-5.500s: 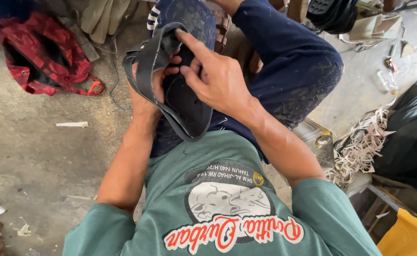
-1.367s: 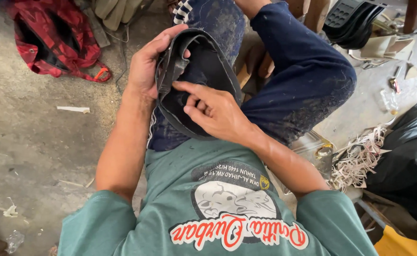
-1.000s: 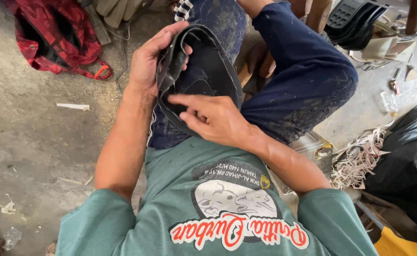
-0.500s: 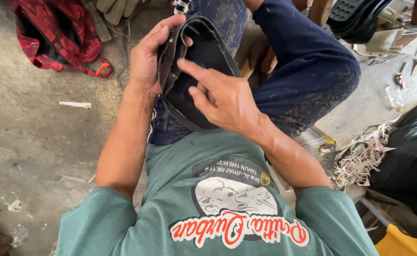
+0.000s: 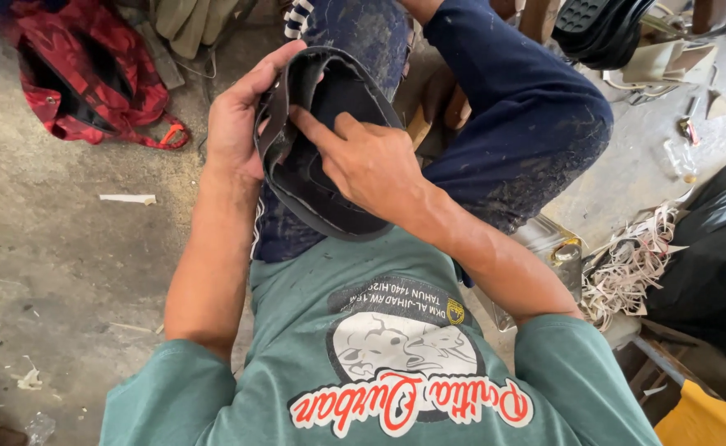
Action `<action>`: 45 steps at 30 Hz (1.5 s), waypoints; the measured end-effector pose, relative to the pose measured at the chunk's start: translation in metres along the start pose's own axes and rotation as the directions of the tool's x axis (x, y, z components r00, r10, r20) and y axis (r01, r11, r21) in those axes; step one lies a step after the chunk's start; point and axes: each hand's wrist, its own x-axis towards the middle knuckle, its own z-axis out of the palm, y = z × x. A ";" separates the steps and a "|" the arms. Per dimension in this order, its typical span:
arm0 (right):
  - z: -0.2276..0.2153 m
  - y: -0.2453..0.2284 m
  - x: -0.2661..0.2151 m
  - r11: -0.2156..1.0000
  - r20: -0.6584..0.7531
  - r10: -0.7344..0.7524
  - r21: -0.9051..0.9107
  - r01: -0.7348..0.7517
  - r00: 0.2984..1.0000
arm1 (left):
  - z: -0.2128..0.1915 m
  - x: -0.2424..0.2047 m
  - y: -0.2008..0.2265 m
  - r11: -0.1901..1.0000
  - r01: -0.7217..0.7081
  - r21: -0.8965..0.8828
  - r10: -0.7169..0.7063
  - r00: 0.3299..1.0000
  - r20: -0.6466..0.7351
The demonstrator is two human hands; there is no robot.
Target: The person sits on the floor and repeatedly rubs a black shoe upper with their hands, focusing on the inner lining and edges. They briefly place the shoe on a nearby shelf and then resume handling it, continuing to rub and press the interior surfaces.
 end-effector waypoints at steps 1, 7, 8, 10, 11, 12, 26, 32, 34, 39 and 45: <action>0.001 0.001 -0.003 1.000 0.002 -0.005 -0.011 0.005 1.000 | -0.003 0.001 0.000 1.000 0.020 -0.016 -0.020 1.000 -0.013; -0.013 0.003 -0.004 0.997 -0.014 -0.008 0.083 0.009 1.000 | 0.008 -0.007 0.001 0.993 0.008 0.117 0.002 0.996 -0.087; -0.020 0.004 -0.003 0.986 -0.030 -0.008 0.168 0.013 1.000 | 0.012 -0.009 0.002 0.988 -0.018 0.155 0.030 0.997 -0.076; -0.030 0.007 0.001 0.982 -0.064 0.034 0.186 -0.022 0.997 | 0.016 -0.012 0.002 0.981 -0.047 0.186 0.065 0.993 -0.094; -0.036 0.008 0.002 0.977 -0.094 0.081 0.205 -0.061 0.992 | 0.018 -0.013 0.000 0.974 -0.069 0.217 0.094 0.989 -0.110; -0.027 0.006 0.007 0.977 -0.093 0.087 0.205 -0.066 0.992 | 0.019 -0.016 0.001 0.974 -0.064 0.219 0.089 0.990 -0.109; -0.043 0.038 -0.016 0.951 -0.277 0.181 0.295 -0.095 0.944 | -0.004 -0.002 0.000 0.988 -0.060 0.140 0.076 0.991 -0.112; -0.012 0.024 -0.038 0.556 0.090 0.407 0.765 -0.324 0.909 | -0.002 0.001 0.008 0.997 0.030 -0.068 -0.030 1.000 0.005; -0.011 0.017 -0.035 0.439 0.030 0.444 0.864 -0.247 0.895 | 0.002 -0.004 0.006 0.998 -0.030 0.051 0.033 0.997 -0.067; -0.025 0.011 -0.022 0.473 -0.153 0.552 0.867 -0.157 0.820 | 0.025 -0.059 -0.019 0.958 -0.227 0.175 0.256 0.952 -0.168; -0.014 0.019 -0.014 0.432 -0.129 0.629 0.878 -0.207 0.767 | -0.008 -0.129 -0.068 0.976 -0.161 -0.149 0.192 0.956 0.223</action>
